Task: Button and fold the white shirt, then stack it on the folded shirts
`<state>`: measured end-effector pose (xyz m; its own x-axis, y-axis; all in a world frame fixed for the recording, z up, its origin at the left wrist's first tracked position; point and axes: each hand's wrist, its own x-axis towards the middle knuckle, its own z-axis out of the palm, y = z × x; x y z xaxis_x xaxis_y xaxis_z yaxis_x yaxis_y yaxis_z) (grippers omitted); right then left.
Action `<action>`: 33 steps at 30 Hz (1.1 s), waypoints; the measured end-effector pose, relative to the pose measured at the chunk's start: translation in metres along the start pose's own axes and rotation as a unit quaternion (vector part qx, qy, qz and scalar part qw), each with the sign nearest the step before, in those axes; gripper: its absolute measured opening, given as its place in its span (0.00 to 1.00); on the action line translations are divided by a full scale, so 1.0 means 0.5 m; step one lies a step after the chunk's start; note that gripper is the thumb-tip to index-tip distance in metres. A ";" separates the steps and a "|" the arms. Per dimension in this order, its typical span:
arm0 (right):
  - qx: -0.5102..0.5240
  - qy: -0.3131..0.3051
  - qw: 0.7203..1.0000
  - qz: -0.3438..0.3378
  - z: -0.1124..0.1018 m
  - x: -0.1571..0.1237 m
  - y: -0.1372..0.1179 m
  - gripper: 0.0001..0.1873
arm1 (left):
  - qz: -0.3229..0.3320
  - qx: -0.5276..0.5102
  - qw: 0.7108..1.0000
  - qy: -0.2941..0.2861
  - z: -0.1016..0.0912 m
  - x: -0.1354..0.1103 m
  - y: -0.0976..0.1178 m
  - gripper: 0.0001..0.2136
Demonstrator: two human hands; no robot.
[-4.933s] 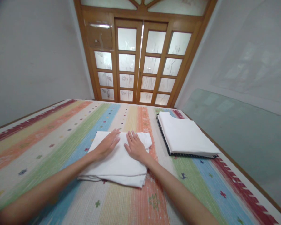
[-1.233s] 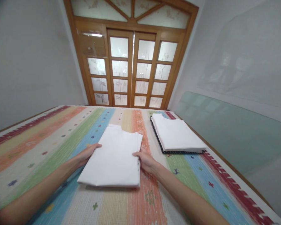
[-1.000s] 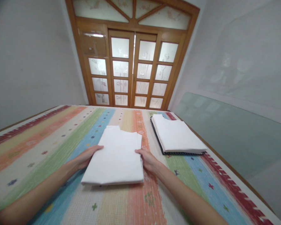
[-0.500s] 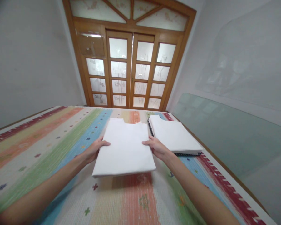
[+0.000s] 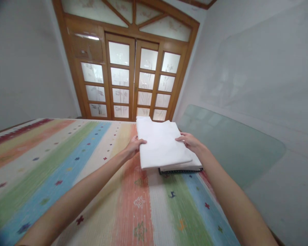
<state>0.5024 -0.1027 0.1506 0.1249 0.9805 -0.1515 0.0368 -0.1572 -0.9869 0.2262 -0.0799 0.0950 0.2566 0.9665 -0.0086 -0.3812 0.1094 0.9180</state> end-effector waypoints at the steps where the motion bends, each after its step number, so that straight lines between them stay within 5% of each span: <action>1: -0.011 0.010 1.000 0.001 -0.018 0.009 -0.003 0.20 | -0.004 0.004 1.000 0.003 0.016 0.014 -0.008 0.26; 11: -0.025 0.086 0.996 0.024 -0.125 0.056 0.036 0.15 | -0.025 0.030 0.999 0.004 0.106 0.092 -0.097 0.26; 24: -0.141 0.149 0.978 0.034 -0.201 0.138 0.131 0.23 | -0.007 0.073 0.997 0.016 0.117 0.136 -0.183 0.27; 33: -0.109 0.197 0.973 0.059 -0.192 0.120 0.143 0.23 | 0.000 0.092 0.995 -0.036 0.111 0.143 -0.203 0.23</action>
<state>0.6076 -0.0662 0.0762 0.5097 0.8397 -0.1876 0.2034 -0.3294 -0.9220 0.3325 -0.0348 0.0231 0.3226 0.9464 0.0145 -0.2139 0.0579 0.9751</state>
